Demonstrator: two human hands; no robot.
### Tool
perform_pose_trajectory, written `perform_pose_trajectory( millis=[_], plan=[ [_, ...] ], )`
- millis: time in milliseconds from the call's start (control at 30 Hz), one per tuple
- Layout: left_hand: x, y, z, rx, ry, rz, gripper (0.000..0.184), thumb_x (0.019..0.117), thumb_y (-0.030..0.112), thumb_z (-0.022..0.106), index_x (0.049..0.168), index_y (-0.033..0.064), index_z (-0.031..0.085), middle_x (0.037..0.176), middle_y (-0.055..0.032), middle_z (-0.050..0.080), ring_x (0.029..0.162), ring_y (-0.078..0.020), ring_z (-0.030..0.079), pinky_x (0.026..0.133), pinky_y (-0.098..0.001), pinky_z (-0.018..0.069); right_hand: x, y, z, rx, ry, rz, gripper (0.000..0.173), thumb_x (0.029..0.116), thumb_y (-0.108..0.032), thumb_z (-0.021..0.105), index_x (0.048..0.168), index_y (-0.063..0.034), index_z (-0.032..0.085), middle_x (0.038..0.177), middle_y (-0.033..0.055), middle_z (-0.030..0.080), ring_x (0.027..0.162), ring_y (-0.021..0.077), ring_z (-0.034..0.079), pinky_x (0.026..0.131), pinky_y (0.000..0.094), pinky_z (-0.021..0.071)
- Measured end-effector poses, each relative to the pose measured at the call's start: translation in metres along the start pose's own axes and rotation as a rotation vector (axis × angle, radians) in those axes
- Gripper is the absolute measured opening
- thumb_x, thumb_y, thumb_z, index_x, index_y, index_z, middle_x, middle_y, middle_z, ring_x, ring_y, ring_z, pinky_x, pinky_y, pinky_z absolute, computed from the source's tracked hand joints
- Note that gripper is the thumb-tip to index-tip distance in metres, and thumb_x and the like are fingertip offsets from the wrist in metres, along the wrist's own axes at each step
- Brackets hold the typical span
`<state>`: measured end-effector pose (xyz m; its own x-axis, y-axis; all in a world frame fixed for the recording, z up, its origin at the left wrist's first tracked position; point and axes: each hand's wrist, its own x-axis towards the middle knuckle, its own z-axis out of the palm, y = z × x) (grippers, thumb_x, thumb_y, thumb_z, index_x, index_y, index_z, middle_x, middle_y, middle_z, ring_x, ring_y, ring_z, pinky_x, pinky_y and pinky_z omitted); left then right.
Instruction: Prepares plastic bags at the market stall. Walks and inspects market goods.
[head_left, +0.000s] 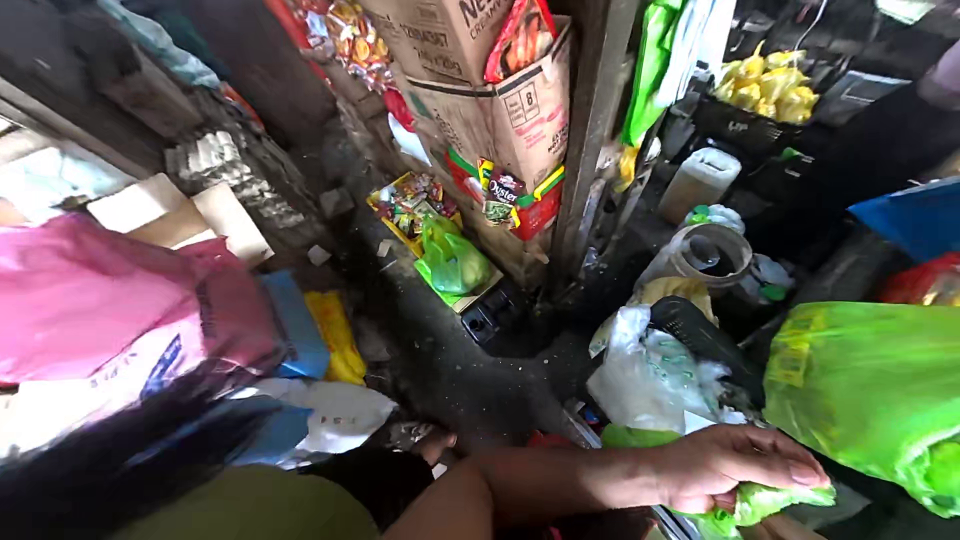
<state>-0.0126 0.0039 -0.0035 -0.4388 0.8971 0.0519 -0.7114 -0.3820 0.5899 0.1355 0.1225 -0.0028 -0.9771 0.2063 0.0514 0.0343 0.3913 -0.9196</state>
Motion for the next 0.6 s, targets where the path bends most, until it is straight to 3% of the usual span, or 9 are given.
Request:
perform_pose_trajectory(
  millis=[67,200,267,367,433,467,500,533,600],
  plan=[
    [0.001,0.001,-0.003,0.04,0.006,0.022,0.013,0.1022,0.008,0.055,0.11,0.0035,0.064,0.096,-0.0031,0.066,0.081,-0.0077,0.062,0.073,-0.0252,0.054,0.0,0.038,0.022,0.158,0.071,-0.056,0.016,0.0972,-0.006,0.064,0.104,-0.0089,0.078,0.102,-0.0027,0.078,0.093,0.0073,0.072,0.088,0.0313,0.0613],
    [0.001,-0.001,-0.007,-0.039,-0.017,0.024,0.012,0.1024,0.009,0.053,0.109,0.0077,0.063,0.098,-0.0016,0.066,0.081,-0.0079,0.062,0.072,-0.0252,0.0537,-0.004,0.046,0.043,0.272,0.129,0.075,0.024,0.0957,0.002,0.06,0.107,-0.0109,0.076,0.103,-0.0041,0.077,0.095,0.0075,0.072,0.089,0.0312,0.0616],
    [0.001,-0.007,-0.005,-0.059,-0.051,0.003,0.011,0.1018,0.008,0.054,0.109,0.0078,0.063,0.097,-0.0013,0.065,0.08,-0.0071,0.061,0.071,-0.0239,0.0531,-0.009,0.044,0.056,0.286,0.176,0.199,0.021,0.0964,0.003,0.054,0.11,-0.0039,0.069,0.097,-0.0028,0.076,0.09,0.0056,0.072,0.084,0.0297,0.0633],
    [-0.002,-0.015,0.001,-0.021,-0.105,-0.05,0.012,0.1015,0.007,0.055,0.111,0.0067,0.063,0.099,-0.0017,0.067,0.078,-0.0055,0.062,0.068,-0.0216,0.0529,-0.01,0.019,0.072,0.365,0.238,0.381,0.023,0.0975,-0.002,0.059,0.12,0.0044,0.061,0.099,0.0007,0.073,0.095,-0.0002,0.068,0.092,0.0211,0.0565],
    [-0.006,-0.02,0.003,0.01,-0.151,-0.084,0.012,0.1017,0.007,0.055,0.112,0.0061,0.062,0.097,-0.0016,0.065,0.077,-0.0055,0.06,0.068,-0.022,0.0519,-0.018,0.022,0.066,0.379,0.14,0.345,0.029,0.0906,0.004,0.065,0.119,0.0074,0.061,0.1,-0.0002,0.072,0.097,-0.0083,0.063,0.094,0.0113,0.0498],
    [-0.007,-0.022,0.004,0.029,-0.169,-0.091,0.012,0.1016,0.007,0.055,0.112,0.0058,0.062,0.095,-0.0015,0.065,0.075,-0.0054,0.06,0.067,-0.0218,0.0516,-0.028,0.052,0.062,0.379,0.056,0.14,0.033,0.0857,0.003,0.071,0.116,0.0136,0.063,0.102,0.0051,0.074,0.099,-0.0061,0.064,0.092,0.0112,0.0498],
    [-0.007,-0.024,0.003,0.044,-0.185,-0.093,0.012,0.1016,0.007,0.056,0.112,0.0054,0.062,0.093,-0.0014,0.065,0.074,-0.0052,0.06,0.066,-0.0214,0.0515,-0.034,0.09,0.06,0.383,-0.041,-0.099,0.036,0.0872,-0.007,0.074,0.117,0.0115,0.064,0.107,0.004,0.074,0.104,-0.0053,0.065,0.092,0.0118,0.0515],
    [-0.009,-0.025,0.001,0.052,-0.197,-0.099,0.012,0.1016,0.007,0.056,0.112,0.0053,0.062,0.094,-0.0013,0.065,0.076,-0.0052,0.06,0.068,-0.022,0.0518,-0.035,0.095,0.053,0.35,-0.149,-0.04,0.037,0.086,-0.014,0.078,0.118,0.0029,0.068,0.109,-0.0024,0.075,0.105,-0.0072,0.065,0.094,0.014,0.0532],
    [-0.01,-0.023,-0.001,0.084,-0.185,-0.107,0.012,0.1016,0.008,0.057,0.112,0.0066,0.062,0.091,-0.0002,0.066,0.074,-0.0049,0.06,0.065,-0.0215,0.0509,-0.029,0.084,0.045,0.2,-0.211,0.242,0.036,0.082,-0.016,0.083,0.115,-0.0056,0.071,0.106,-0.0036,0.075,0.103,-0.0008,0.067,0.096,0.0234,0.0558]
  ],
)
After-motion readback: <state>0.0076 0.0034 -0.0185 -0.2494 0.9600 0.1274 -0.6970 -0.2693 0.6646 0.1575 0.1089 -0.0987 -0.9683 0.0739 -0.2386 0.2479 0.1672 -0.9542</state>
